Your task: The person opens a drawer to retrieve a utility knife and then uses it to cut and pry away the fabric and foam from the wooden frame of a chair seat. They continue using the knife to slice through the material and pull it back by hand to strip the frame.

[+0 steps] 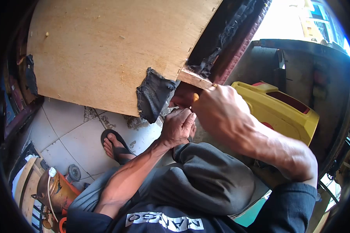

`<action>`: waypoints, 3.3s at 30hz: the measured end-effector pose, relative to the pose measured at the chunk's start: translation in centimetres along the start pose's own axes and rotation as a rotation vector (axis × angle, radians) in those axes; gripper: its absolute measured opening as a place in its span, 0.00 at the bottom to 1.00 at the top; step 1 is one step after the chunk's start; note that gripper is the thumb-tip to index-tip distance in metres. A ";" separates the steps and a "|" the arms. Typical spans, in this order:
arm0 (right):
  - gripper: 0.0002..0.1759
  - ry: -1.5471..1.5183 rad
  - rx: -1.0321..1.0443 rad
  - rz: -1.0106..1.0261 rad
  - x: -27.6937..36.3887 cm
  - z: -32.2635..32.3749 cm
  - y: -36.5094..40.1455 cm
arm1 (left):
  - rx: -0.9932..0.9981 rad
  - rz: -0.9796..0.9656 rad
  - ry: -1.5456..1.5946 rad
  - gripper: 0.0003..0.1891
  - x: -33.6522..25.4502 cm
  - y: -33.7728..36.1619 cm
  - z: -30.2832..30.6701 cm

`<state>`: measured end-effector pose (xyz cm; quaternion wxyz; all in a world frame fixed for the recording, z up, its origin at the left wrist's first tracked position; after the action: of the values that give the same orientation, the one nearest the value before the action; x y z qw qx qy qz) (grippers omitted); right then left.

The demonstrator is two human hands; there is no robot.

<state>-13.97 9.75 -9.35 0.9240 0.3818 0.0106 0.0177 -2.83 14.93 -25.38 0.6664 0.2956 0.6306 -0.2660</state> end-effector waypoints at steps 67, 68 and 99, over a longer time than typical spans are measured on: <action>0.17 -2.011 -0.849 -0.014 -6.7 -17.9 -2.5 | 0.075 0.480 -0.012 0.12 -2.7 -4.8 0.6; 0.17 -1.986 -0.861 -0.017 -6.8 -18.0 -2.5 | 0.077 0.467 -0.017 0.12 -2.9 -5.3 0.8; 0.19 -2.053 -0.890 0.029 -6.6 -18.0 -2.8 | -0.273 0.235 -0.398 0.08 -6.9 -5.1 -2.1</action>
<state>-21.11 20.20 -24.04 0.5484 -0.1493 -0.7688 -0.2931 -8.45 12.86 -18.84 0.8374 0.2160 0.4784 -0.1524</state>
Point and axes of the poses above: each hand's wrist, its own y-axis away from the middle knuckle, its own z-axis out of the back of the hand, x = y × z, the point moved 4 cm from there along -y, towards the middle knuckle, and after that the axes turned 3 degrees about z, right-handed, at the moved point
